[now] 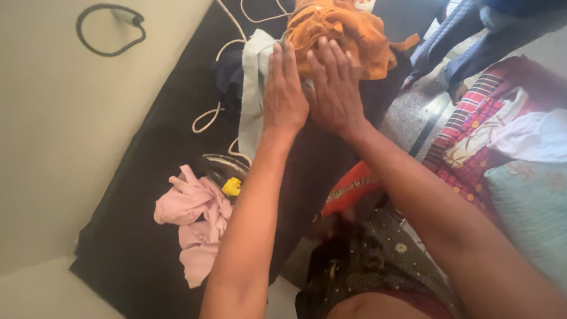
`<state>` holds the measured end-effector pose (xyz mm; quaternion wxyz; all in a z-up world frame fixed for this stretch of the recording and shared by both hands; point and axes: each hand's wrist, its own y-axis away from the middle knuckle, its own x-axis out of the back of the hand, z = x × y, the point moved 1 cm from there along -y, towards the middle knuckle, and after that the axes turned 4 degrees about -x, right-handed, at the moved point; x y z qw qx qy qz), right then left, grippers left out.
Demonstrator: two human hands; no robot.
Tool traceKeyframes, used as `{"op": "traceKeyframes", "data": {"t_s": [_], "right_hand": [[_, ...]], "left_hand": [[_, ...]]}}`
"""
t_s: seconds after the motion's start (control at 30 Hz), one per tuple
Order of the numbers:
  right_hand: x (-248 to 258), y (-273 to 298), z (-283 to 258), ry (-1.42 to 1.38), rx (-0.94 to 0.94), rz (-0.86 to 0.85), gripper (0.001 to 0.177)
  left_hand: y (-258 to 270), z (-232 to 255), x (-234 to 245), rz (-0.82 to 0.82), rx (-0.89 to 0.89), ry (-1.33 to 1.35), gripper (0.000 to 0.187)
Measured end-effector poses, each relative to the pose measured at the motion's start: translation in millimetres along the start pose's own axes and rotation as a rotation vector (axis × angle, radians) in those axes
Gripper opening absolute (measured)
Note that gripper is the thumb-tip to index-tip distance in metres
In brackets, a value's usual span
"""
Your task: The person irons a pink t-shirt on a dark ironing board, smoothing the fabric with one hand while moving the iron with the other. After finishing the pink shirt, they pick up an orange patterned cloth and begin ironing it.
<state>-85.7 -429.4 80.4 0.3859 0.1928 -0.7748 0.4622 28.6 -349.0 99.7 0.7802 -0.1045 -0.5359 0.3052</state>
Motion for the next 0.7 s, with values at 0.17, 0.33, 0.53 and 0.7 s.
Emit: {"op": "traceKeyframes", "data": {"t_s": [0.17, 0.33, 0.53, 0.7], "right_hand": [[-8.1, -20.0, 28.3, -0.021, -0.062, -0.023, 0.079], [-23.7, -30.9, 53.4, -0.407, -0.505, -0.291, 0.102], [-48.4, -9.3, 71.2, -0.036, -0.451, -0.114, 0.102], [-68.4, 13.0, 84.9, -0.262, -0.45, 0.007, 0.066]], "left_hand": [[-29.8, -0.6, -13.4, -0.124, 0.16, 0.052, 0.092], [-42.2, -9.0, -36.2, -0.243, 0.292, -0.011, 0.062], [-32.4, 2.2, -50.4, -0.021, 0.096, 0.161, 0.024], [-17.4, 18.5, -45.3, -0.235, 0.21, 0.641, 0.018]]}}
